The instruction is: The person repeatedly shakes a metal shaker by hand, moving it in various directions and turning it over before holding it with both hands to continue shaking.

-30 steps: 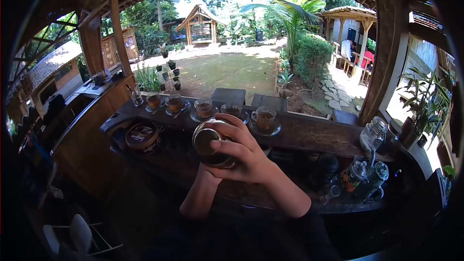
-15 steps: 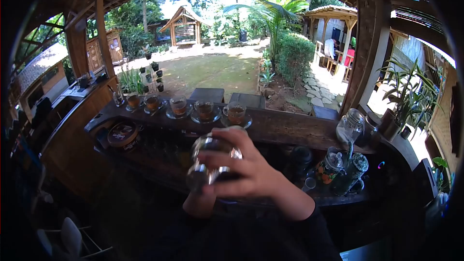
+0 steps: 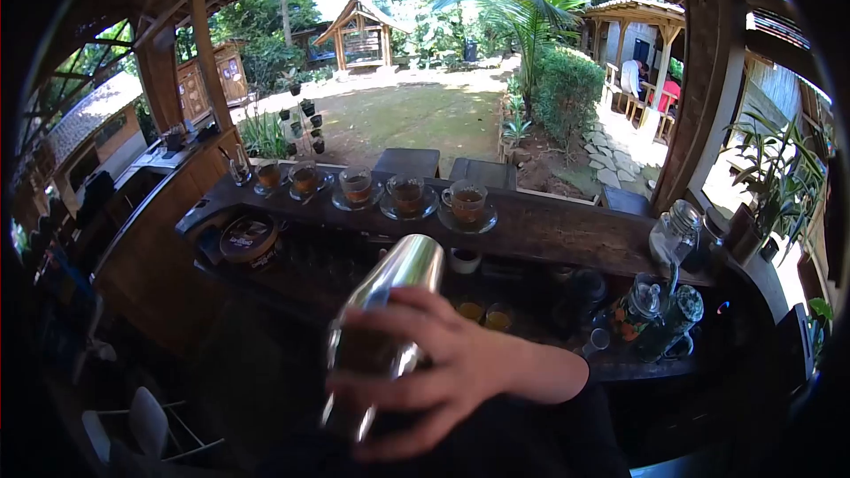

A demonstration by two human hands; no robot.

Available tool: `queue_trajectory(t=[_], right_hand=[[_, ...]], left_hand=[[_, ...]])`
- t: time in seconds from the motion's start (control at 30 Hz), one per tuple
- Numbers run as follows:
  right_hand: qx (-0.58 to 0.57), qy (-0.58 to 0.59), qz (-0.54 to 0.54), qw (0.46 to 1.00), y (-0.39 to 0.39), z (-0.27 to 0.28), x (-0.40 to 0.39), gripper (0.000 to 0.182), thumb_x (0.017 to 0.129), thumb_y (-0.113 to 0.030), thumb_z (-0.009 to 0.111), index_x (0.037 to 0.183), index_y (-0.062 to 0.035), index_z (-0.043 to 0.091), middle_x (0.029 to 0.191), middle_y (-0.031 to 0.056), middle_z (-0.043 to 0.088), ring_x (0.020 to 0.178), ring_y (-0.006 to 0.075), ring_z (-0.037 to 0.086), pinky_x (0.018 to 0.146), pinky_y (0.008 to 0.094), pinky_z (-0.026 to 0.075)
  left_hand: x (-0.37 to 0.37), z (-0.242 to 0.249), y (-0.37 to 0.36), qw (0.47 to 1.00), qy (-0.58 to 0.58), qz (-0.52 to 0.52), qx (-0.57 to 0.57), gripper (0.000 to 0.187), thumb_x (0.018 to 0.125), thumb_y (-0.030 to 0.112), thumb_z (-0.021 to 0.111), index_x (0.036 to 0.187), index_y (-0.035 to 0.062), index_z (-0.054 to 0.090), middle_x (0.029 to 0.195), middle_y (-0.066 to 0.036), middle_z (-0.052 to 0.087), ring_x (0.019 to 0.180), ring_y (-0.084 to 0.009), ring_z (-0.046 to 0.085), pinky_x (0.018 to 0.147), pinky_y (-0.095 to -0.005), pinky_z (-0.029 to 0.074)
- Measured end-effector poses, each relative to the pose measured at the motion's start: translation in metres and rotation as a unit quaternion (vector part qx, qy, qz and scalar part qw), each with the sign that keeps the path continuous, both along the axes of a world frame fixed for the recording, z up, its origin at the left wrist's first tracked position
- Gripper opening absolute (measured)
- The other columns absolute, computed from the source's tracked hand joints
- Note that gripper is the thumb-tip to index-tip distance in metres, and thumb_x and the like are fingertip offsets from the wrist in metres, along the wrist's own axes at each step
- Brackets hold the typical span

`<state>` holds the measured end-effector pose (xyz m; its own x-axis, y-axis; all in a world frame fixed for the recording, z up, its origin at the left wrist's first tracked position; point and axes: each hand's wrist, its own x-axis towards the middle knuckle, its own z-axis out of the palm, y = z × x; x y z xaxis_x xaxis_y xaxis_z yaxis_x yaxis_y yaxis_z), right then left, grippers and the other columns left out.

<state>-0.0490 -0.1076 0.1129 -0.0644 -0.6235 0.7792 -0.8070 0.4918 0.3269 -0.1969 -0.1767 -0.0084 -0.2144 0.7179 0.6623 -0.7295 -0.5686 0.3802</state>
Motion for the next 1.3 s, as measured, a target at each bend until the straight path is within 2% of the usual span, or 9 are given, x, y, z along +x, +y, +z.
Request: queue_trajectory(t=[0.27, 0.33, 0.43, 0.53, 0.63, 0.73, 0.93, 1.1, 1.3], right_hand=[[-0.142, -0.092, 0.051, 0.984, -0.004, -0.009, -0.067, 0.053, 0.066, -0.012, 0.071, 0.112, -0.0324, 0.056, 0.124, 0.0051, 0.051, 0.111, 0.0413, 0.047, 0.081, 0.0519, 0.041], [-0.159, -0.042, 0.047, 0.985, -0.019, -0.003, -0.074, 0.04, 0.078, -0.019, 0.063, 0.114, -0.0302, 0.051, 0.117, 0.0123, 0.056, 0.102, 0.0417, 0.053, 0.084, 0.0572, 0.04], [-0.068, -0.074, 0.036, 0.994, -0.061, 0.003, -0.041, 0.028, 0.089, -0.026, 0.045, 0.111, -0.0156, 0.058, 0.12, 0.0053, 0.053, 0.116, 0.0304, 0.049, 0.095, 0.0477, 0.035], [-0.037, 0.022, 0.043, 0.998, -0.071, 0.001, -0.082, 0.032, 0.083, -0.022, 0.056, 0.115, -0.0226, 0.055, 0.12, -0.0018, 0.054, 0.114, 0.0342, 0.049, 0.095, 0.0507, 0.034], [-0.086, -0.12, 0.002, 0.989, -0.047, -0.004, -0.143, 0.051, 0.074, -0.023, 0.067, 0.122, -0.0195, 0.049, 0.125, 0.0024, 0.052, 0.117, 0.0377, 0.044, 0.094, 0.0509, 0.035], [-0.147, -0.13, 0.014, 0.981, -0.06, -0.006, -0.165, 0.041, 0.078, -0.022, 0.062, 0.117, -0.0166, 0.053, 0.126, 0.0025, 0.051, 0.118, 0.0371, 0.044, 0.094, 0.0507, 0.035], [0.008, -0.013, 0.068, 0.998, -0.107, -0.001, -0.133, 0.039, 0.075, -0.018, 0.061, 0.114, -0.0216, 0.055, 0.122, -0.0012, 0.05, 0.116, 0.0355, 0.046, 0.093, 0.0525, 0.036], [-0.175, -0.08, -0.004, 0.981, -0.074, -0.011, -0.218, 0.052, 0.068, -0.02, 0.07, 0.117, -0.0254, 0.054, 0.123, 0.0042, 0.049, 0.114, 0.0356, 0.045, 0.089, 0.0539, 0.04], [0.05, 0.029, 0.048, 0.997, -0.119, -0.004, -0.158, 0.049, 0.073, -0.022, 0.063, 0.118, -0.037, 0.049, 0.124, 0.0016, 0.049, 0.114, 0.0372, 0.046, 0.092, 0.056, 0.036]], left_hand=[[-0.051, -0.001, -0.038, 0.999, -0.029, 0.027, -0.019, 0.045, 0.092, 0.036, 0.047, 0.128, 0.0121, 0.038, 0.114, -0.021, 0.051, 0.099, -0.036, 0.056, 0.071, -0.0386, 0.054], [-0.067, 0.003, -0.042, 0.999, -0.03, 0.027, -0.018, 0.044, 0.092, 0.036, 0.047, 0.128, 0.0118, 0.038, 0.114, -0.02, 0.051, 0.099, -0.0357, 0.056, 0.071, -0.0385, 0.054], [-0.086, 0.002, -0.051, 0.999, -0.042, 0.026, -0.02, 0.044, 0.092, 0.036, 0.047, 0.127, 0.0114, 0.039, 0.113, -0.02, 0.051, 0.099, -0.0352, 0.056, 0.071, -0.0383, 0.054], [-0.103, 0.0, -0.067, 0.998, -0.051, 0.036, -0.026, 0.043, 0.092, 0.036, 0.047, 0.126, 0.0109, 0.039, 0.113, -0.02, 0.052, 0.099, -0.0347, 0.057, 0.071, -0.0381, 0.054], [-0.12, 0.002, -0.08, 0.997, -0.057, 0.049, -0.021, 0.043, 0.092, 0.036, 0.047, 0.126, 0.0105, 0.04, 0.113, -0.02, 0.052, 0.099, -0.0342, 0.057, 0.071, -0.0379, 0.054], [-0.136, 0.007, -0.083, 0.997, -0.059, 0.052, -0.014, 0.042, 0.092, 0.036, 0.047, 0.125, 0.0101, 0.04, 0.113, -0.019, 0.052, 0.098, -0.0337, 0.057, 0.072, -0.0378, 0.054], [-0.16, 0.005, -0.085, 0.996, -0.073, 0.047, -0.029, 0.042, 0.092, 0.036, 0.047, 0.124, 0.0092, 0.041, 0.112, -0.019, 0.053, 0.098, -0.0327, 0.057, 0.072, -0.0374, 0.054], [-0.168, 0.002, -0.098, 0.994, -0.083, 0.052, -0.04, 0.041, 0.092, 0.035, 0.047, 0.122, 0.0085, 0.042, 0.111, -0.018, 0.053, 0.098, -0.0318, 0.058, 0.072, -0.0371, 0.054], [-0.199, 0.017, -0.097, 0.994, -0.074, 0.055, -0.051, 0.04, 0.092, 0.035, 0.046, 0.121, 0.0076, 0.043, 0.111, -0.017, 0.054, 0.098, -0.0309, 0.058, 0.073, -0.0367, 0.054]])
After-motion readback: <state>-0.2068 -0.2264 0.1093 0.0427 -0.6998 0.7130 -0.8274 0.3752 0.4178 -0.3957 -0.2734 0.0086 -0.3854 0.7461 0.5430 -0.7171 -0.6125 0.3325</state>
